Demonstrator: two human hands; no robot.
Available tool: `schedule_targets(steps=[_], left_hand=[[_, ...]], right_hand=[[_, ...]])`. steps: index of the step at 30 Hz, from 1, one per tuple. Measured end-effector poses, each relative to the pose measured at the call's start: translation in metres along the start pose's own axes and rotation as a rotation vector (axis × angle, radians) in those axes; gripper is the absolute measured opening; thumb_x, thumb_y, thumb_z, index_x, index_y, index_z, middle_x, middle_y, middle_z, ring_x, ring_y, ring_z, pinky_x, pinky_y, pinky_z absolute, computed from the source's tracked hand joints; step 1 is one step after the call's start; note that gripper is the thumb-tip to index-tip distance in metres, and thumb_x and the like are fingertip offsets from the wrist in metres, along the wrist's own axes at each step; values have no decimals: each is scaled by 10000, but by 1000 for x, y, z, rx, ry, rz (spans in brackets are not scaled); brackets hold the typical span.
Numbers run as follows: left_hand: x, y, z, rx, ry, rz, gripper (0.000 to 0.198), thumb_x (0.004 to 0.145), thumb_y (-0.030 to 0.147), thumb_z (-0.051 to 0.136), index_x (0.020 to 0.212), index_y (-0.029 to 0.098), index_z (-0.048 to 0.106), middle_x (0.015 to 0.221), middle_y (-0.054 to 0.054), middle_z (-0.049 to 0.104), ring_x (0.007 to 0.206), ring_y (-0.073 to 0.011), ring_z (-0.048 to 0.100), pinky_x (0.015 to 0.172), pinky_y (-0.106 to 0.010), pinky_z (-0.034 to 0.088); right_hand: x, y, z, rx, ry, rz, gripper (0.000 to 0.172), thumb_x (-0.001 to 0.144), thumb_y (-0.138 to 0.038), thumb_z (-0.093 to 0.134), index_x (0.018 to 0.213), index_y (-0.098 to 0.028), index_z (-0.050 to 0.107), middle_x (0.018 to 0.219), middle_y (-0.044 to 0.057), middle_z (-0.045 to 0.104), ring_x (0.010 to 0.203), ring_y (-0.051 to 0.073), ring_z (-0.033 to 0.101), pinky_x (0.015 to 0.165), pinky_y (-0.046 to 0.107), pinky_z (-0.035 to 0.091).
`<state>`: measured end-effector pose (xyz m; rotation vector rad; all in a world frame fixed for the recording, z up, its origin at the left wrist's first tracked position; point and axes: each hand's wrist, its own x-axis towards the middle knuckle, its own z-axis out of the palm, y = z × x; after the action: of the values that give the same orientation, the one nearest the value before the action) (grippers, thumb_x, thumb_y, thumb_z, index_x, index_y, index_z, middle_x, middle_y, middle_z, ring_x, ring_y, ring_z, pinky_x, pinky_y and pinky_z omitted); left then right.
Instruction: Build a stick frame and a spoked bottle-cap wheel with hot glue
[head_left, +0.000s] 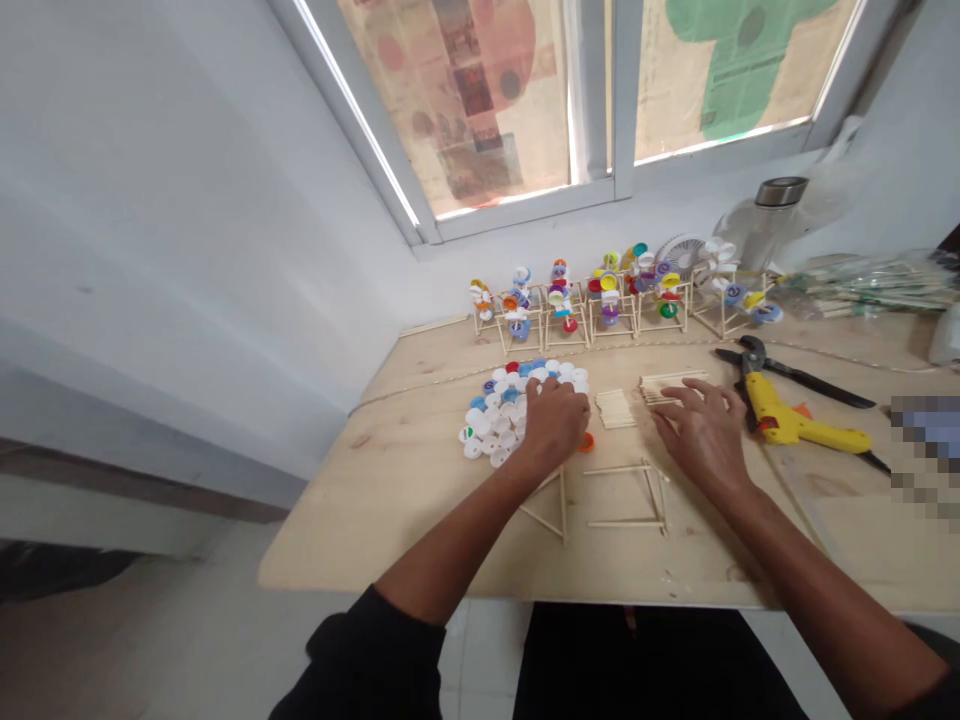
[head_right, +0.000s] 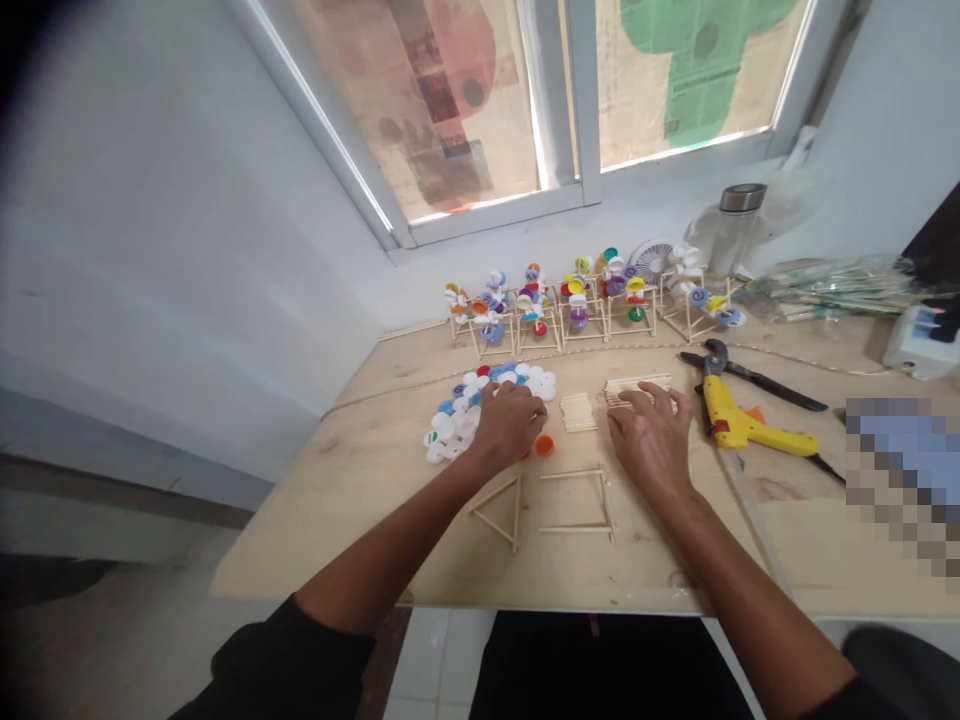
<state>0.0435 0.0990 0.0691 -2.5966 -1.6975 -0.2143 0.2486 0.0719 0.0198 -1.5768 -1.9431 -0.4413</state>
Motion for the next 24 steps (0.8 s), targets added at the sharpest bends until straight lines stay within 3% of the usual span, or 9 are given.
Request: schedule_targets(steps=[4,8,13,17,20,24], left_hand=[[-20,-4,-21,-148,47,-72,203,846,189,523,756,220,703,854,-36,716,899,-218,572,955,-458,313],[-55,-6,-28,-355,127,-147,178,828,184,546,730,222,689,793,-8,715,833,-195,606,919,-420,360],[-111,-17,-11,-573,302,-334,166,827,270,562,695,205,638,733,-8,693,764,-185,633,835,-359,447],[-150,-29,9,-638,375,-477,118,813,263,549,799,199,647,785,-17,692,776,-188,648,784,-337,493],[-165,-35,21,-599,355,-536,164,793,227,551,915,196,656,828,-30,692,819,-199,650,806,-358,493],[-166,-37,31,-533,253,-556,201,752,176,583,938,196,656,828,-32,690,832,-208,641,831,-383,474]], right_hand=[[-7,1,-16,140,5,75,265,883,-309,502,781,-223,732,927,59,738,974,255,607,908,439,324],[-27,0,-35,357,-111,165,316,899,-377,458,853,-203,719,915,64,736,867,217,658,827,373,441],[-64,-3,-56,469,-186,300,366,896,-469,440,904,-214,702,976,65,727,912,227,666,820,353,492],[-87,-1,-60,494,-231,372,380,865,-509,470,985,-220,686,1027,73,720,969,258,662,851,383,511],[-97,0,-57,507,-272,400,405,838,-538,492,1004,-221,680,1022,81,722,946,279,672,851,419,522],[-100,-3,-56,534,-306,417,424,811,-562,518,1007,-221,677,1054,87,713,974,295,667,884,450,515]])
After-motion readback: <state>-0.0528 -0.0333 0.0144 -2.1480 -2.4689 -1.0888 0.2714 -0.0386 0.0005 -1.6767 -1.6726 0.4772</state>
